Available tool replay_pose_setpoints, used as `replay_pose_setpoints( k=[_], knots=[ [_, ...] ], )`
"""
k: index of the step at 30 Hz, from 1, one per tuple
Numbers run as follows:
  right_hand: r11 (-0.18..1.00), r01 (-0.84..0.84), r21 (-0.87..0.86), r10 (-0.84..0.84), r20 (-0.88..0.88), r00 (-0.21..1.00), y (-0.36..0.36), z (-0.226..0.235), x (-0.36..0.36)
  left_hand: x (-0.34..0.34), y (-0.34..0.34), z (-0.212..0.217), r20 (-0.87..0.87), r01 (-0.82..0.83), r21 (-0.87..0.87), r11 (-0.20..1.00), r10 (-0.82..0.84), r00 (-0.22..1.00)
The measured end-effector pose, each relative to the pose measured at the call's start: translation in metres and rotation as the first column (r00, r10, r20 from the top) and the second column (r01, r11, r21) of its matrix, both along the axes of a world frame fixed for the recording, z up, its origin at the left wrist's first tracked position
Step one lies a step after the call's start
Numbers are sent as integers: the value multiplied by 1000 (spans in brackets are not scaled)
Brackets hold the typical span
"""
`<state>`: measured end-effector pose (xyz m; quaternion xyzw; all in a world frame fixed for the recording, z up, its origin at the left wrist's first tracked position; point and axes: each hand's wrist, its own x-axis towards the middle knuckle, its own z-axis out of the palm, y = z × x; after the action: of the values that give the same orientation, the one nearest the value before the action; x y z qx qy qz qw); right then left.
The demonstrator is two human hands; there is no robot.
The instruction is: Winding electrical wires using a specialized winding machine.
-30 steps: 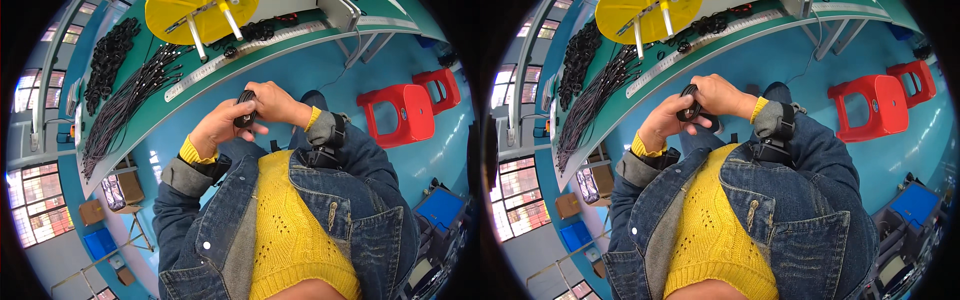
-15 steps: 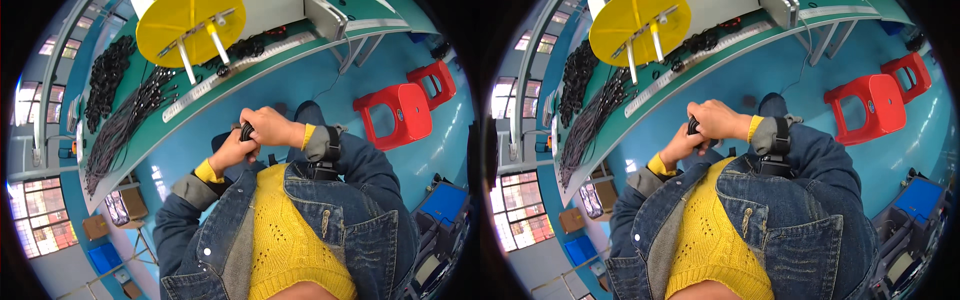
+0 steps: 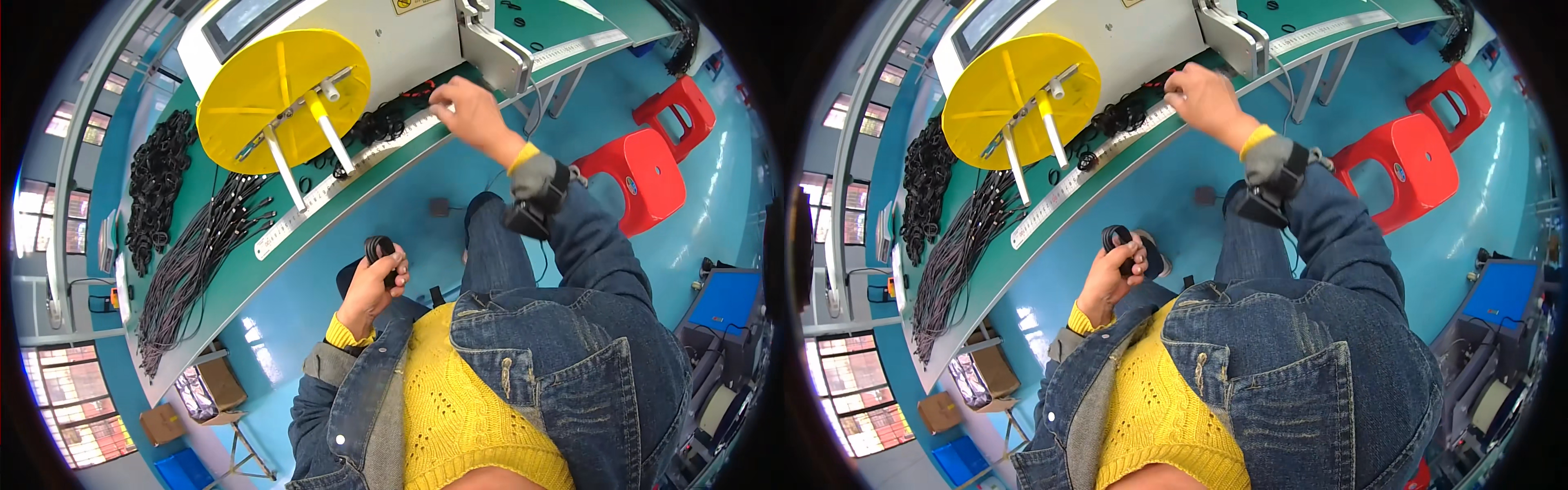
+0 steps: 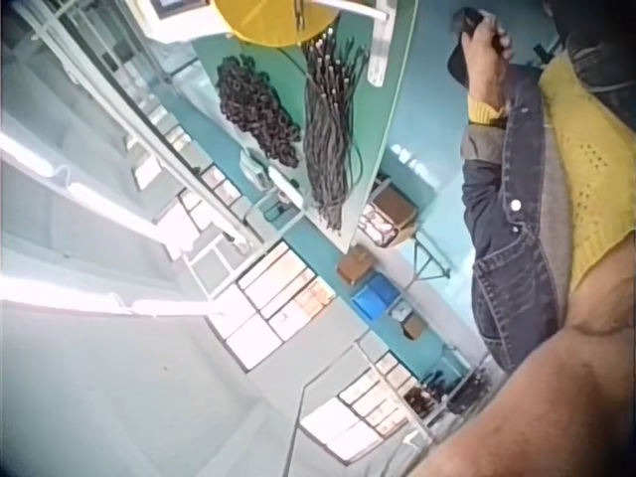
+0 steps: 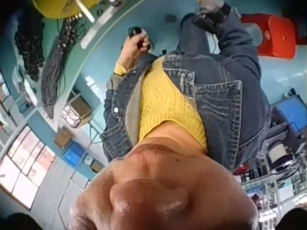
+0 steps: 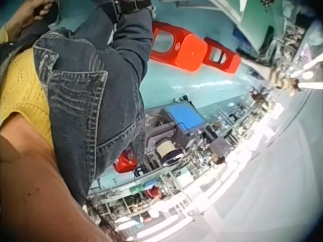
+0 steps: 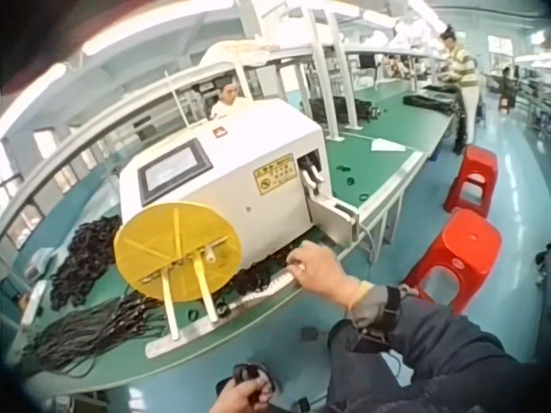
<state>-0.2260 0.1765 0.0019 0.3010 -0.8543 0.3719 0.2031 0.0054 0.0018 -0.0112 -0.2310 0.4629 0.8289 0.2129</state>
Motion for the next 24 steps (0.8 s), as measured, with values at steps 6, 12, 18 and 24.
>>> replay_pose_setpoints(
  k=[6,12,18,24],
  knots=[
    [990,41,137,-32,-72,997,-3,-22,-46,-35,12,23,-150,61,-10,998,-62,987],
    [775,36,-631,497,644,581,-6,-13,-24,-90,14,33,-307,-115,-66,991,90,948],
    [887,-38,-459,246,402,882,-10,-17,-11,-106,19,38,-385,-238,-32,971,208,899],
    [980,87,-177,-56,171,984,-13,-24,-24,-97,22,36,-389,-192,-10,981,173,905]
  ],
)
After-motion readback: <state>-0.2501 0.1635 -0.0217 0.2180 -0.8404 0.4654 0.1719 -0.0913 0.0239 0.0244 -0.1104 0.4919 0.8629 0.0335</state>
